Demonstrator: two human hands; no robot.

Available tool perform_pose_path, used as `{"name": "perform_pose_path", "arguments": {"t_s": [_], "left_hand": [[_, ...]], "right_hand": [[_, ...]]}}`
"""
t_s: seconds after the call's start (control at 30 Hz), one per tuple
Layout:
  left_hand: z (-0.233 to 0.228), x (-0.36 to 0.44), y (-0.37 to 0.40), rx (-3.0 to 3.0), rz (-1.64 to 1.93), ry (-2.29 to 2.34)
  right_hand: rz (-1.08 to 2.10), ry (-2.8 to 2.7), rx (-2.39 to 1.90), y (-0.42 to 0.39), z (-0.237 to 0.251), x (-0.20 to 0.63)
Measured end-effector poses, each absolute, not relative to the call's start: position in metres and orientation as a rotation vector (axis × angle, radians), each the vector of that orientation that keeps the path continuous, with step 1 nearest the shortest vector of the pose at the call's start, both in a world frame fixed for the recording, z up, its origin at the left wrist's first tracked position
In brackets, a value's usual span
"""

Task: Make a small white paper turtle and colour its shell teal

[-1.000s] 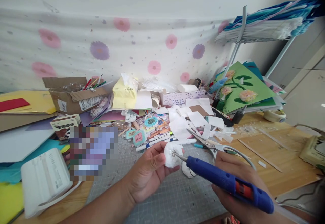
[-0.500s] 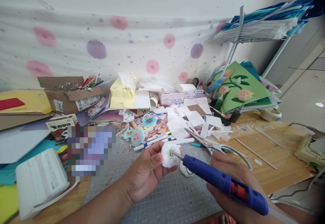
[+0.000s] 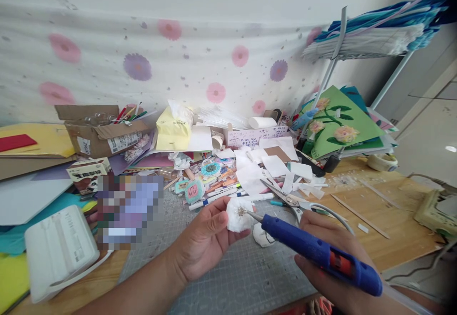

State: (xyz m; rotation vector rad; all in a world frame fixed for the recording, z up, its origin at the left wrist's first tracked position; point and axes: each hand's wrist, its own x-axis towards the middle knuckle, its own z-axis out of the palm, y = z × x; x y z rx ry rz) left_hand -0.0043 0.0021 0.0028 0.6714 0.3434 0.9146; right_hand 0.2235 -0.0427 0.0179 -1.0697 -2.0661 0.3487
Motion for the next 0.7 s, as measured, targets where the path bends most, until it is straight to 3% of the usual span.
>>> {"name": "perform_pose_path", "arguments": {"t_s": [0.2,0.7], "left_hand": [[0.002,-0.005,0.002,0.663,0.926,0.371],[0.007,-0.008,0.006,0.673,0.953,0.445]], "right_hand": [[0.524,-2.086,-1.156,-0.047,0.026,0.228],[0.499,-2.035,-1.272,-0.047,0.03,0.25]]}}
